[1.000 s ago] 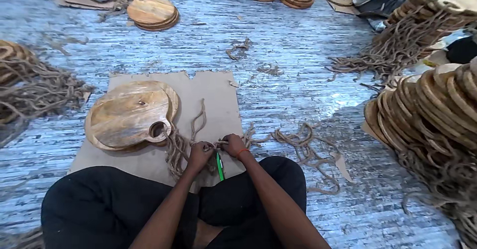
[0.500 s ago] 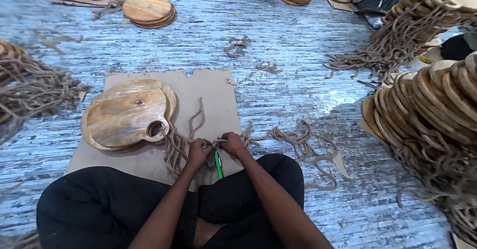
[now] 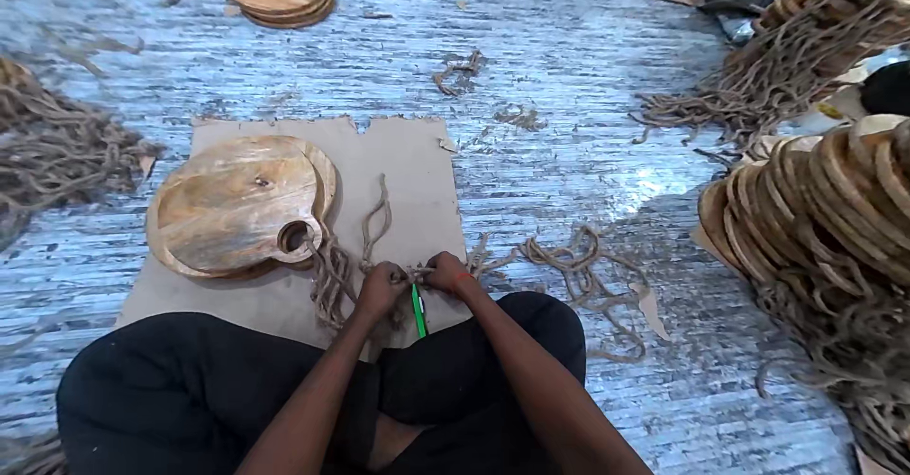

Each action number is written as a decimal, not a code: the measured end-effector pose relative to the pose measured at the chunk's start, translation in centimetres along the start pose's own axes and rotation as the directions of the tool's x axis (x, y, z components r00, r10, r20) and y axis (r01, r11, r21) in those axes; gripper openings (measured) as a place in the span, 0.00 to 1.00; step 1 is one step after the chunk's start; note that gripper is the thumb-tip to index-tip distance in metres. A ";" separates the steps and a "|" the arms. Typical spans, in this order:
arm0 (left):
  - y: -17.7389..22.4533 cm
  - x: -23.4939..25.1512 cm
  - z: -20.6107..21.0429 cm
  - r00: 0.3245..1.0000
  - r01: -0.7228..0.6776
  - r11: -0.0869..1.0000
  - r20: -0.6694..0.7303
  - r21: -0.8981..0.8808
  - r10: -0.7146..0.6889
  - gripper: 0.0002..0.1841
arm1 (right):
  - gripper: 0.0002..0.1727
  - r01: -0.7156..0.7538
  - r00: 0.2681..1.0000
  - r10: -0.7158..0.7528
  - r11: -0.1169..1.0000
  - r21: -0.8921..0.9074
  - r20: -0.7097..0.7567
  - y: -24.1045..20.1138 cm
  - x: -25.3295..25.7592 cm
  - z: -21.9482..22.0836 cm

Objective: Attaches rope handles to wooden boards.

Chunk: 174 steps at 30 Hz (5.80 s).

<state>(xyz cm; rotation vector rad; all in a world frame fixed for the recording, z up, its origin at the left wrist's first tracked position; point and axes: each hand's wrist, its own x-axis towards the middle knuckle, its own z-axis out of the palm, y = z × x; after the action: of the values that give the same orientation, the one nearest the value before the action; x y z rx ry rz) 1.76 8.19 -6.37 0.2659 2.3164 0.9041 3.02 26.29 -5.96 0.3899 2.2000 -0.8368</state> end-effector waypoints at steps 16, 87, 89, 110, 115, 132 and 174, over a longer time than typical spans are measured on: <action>0.1 0.3 0.8 0.986 -0.026 0.998 -0.166 -0.049 0.018 0.09 | 0.18 -0.075 0.993 0.085 0.990 0.119 -0.077 -0.8 -0.3 0.0; -0.4 -2.0 -0.4 0.990 -0.047 0.848 -0.140 -0.528 -0.032 0.13 | 0.16 0.351 0.930 -0.322 0.921 0.169 -0.178 1.7 -0.7 -0.2; -0.4 -1.9 -0.2 0.989 -0.017 0.843 -0.132 -0.538 -0.064 0.09 | 0.16 0.305 0.948 -0.286 0.941 0.144 -0.140 1.6 -1.0 -0.5; -0.3 -0.9 0.8 0.995 -0.009 0.994 -0.101 -0.112 -0.002 0.15 | 0.20 0.071 0.993 -0.059 0.991 0.117 -0.103 0.8 -0.6 0.1; -0.2 -0.7 0.9 0.995 -0.041 0.995 -0.096 -0.090 0.032 0.13 | 0.16 0.153 0.982 -0.132 0.974 0.169 -0.132 1.2 -0.4 0.4; 0.0 -0.6 0.8 0.989 -0.037 0.994 -0.144 -0.099 0.023 0.13 | 0.22 0.002 0.996 0.014 0.982 0.190 -0.086 0.5 -0.7 0.2; 0.8 0.0 0.8 0.994 -0.010 1.000 -0.109 -0.006 0.009 0.09 | 0.20 -0.151 0.977 0.179 0.963 0.222 -0.112 -0.6 -0.9 0.6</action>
<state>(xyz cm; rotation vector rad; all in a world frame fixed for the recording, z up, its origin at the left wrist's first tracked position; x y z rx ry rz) 2.28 9.18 -6.31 0.2303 2.4132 0.9528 3.66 25.43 -5.30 0.7425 2.1665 -0.9802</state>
